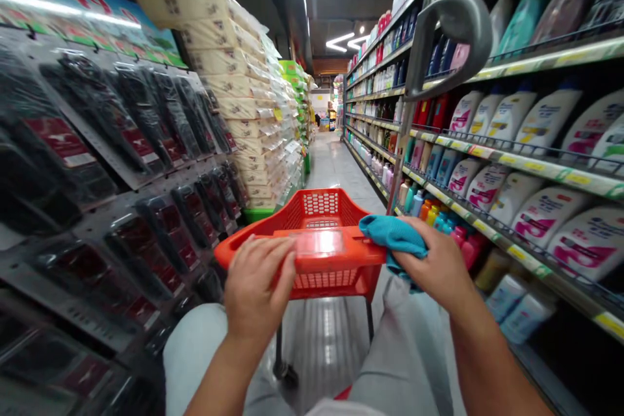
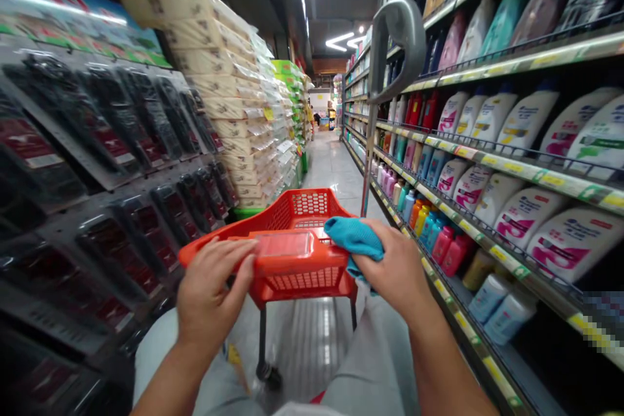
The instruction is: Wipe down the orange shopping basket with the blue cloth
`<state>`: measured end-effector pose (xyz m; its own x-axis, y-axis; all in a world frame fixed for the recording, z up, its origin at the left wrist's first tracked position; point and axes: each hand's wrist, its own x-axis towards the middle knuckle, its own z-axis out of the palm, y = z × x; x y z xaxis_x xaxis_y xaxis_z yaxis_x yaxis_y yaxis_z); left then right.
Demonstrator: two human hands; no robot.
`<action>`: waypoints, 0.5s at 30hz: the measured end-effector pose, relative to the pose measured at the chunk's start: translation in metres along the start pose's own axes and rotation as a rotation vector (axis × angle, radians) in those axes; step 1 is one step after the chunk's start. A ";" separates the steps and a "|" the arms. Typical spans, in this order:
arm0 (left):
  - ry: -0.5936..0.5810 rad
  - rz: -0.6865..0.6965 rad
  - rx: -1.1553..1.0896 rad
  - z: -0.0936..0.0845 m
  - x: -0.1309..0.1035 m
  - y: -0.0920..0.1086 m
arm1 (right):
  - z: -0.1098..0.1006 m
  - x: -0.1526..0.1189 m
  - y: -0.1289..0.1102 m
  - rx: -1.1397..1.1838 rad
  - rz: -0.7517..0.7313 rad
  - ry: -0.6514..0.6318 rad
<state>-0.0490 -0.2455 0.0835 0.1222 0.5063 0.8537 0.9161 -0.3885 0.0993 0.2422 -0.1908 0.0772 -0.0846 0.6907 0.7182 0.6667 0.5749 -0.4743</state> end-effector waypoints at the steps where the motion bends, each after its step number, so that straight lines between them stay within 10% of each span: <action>1: -0.016 0.064 -0.018 0.006 0.000 0.014 | 0.001 -0.004 -0.007 0.024 -0.038 -0.005; 5: -0.033 0.166 -0.022 0.022 -0.004 0.048 | 0.010 -0.019 -0.014 0.201 -0.079 0.032; 11: -0.044 0.112 -0.046 0.017 -0.004 0.043 | 0.052 -0.063 -0.001 0.348 0.165 0.434; 15: -0.139 0.079 -0.090 0.017 0.003 0.059 | 0.080 -0.092 0.009 0.407 0.076 0.496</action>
<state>0.0115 -0.2540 0.0834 0.2496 0.5705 0.7825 0.8646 -0.4952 0.0853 0.1969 -0.2136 -0.0338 0.3689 0.5073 0.7789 0.3147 0.7203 -0.6182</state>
